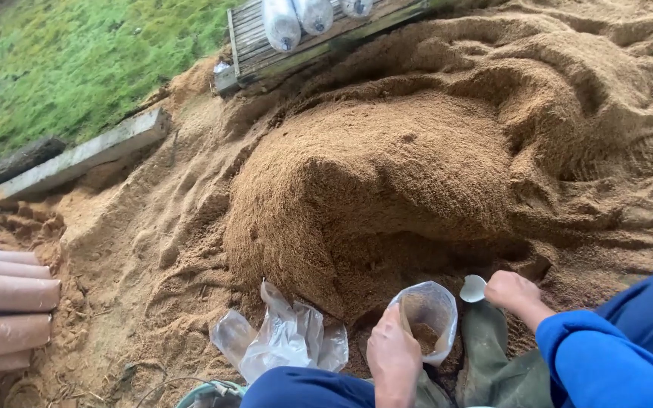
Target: Scooping granular material from a pile into small plastic bags using a hand scoop
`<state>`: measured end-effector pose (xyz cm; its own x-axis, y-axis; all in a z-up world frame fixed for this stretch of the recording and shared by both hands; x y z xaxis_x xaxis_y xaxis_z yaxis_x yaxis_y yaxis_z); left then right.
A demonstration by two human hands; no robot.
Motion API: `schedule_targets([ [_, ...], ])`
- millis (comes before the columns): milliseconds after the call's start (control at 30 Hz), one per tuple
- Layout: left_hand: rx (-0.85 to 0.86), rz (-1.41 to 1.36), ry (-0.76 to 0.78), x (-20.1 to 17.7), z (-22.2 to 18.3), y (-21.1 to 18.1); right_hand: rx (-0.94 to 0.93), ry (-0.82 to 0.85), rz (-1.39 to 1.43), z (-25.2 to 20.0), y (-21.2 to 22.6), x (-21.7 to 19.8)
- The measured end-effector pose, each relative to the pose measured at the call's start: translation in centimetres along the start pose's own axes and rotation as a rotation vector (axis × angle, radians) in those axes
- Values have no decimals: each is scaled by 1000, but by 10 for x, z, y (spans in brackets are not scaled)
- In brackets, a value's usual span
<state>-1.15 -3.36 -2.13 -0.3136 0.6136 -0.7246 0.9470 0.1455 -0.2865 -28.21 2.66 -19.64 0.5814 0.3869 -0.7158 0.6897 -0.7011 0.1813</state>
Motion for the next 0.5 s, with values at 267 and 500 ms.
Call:
schedule_targets([
  [267,-28,-52,7,18,16,15,-16,-71,213,56,32,54],
  [500,-23,-143,48,11,18,5,-206,-127,309,109,59,77],
])
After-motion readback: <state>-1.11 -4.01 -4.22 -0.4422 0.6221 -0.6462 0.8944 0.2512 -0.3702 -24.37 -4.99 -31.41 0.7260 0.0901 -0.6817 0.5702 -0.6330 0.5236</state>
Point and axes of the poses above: each hand's wrist, its own z-axis towards the middle knuckle, its own x-axis out of the palm, y = z × x, the point moved 4 cm from there along z, towards the middle knuckle, and after that the axes turned 10 degrees about -x, right-handed, at the moved point
